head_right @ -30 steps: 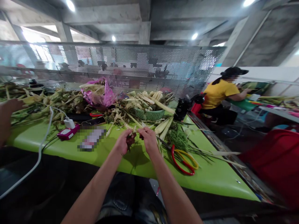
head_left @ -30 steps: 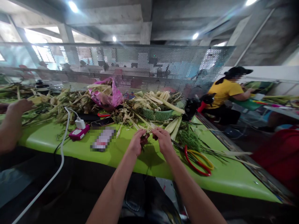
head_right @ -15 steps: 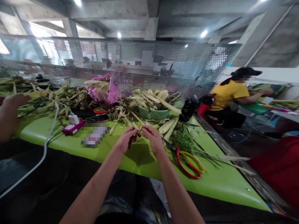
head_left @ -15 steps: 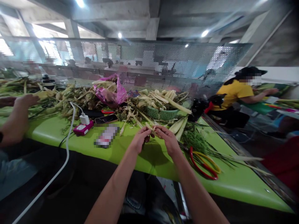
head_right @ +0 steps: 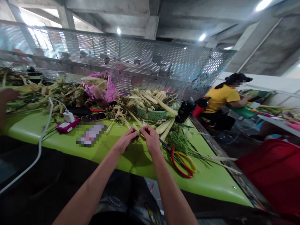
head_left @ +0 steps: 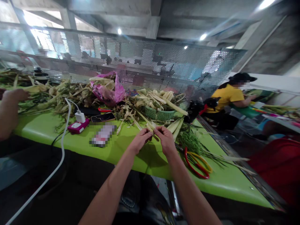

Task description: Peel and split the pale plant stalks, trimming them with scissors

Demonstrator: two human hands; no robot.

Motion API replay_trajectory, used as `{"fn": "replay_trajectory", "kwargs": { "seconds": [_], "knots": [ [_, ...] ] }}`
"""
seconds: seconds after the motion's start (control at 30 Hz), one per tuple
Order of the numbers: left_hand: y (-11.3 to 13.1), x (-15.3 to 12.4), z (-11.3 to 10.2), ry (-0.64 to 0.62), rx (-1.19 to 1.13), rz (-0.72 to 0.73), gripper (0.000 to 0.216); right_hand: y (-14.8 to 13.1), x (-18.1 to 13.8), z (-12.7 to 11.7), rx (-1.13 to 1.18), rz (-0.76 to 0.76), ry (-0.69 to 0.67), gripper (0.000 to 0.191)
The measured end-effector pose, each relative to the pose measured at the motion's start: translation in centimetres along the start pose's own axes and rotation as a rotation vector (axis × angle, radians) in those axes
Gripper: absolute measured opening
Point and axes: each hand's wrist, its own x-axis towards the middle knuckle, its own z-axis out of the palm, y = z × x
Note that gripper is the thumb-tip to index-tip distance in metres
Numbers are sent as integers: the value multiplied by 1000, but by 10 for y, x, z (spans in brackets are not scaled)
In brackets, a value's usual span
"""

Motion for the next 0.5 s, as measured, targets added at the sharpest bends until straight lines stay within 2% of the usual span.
{"fn": "replay_trajectory", "kwargs": {
  "seconds": [0.2,0.3,0.5],
  "knots": [
    [-1,-1,4,-52,95,123,29,3,-1,0,-15,-30,52,27],
    [-3,1,2,-22,238,207,23,-3,-2,-2,-51,-50,5,28],
    [-6,4,0,-25,342,215,14,-8,0,-6,-104,-84,-90,23]
  ]
}}
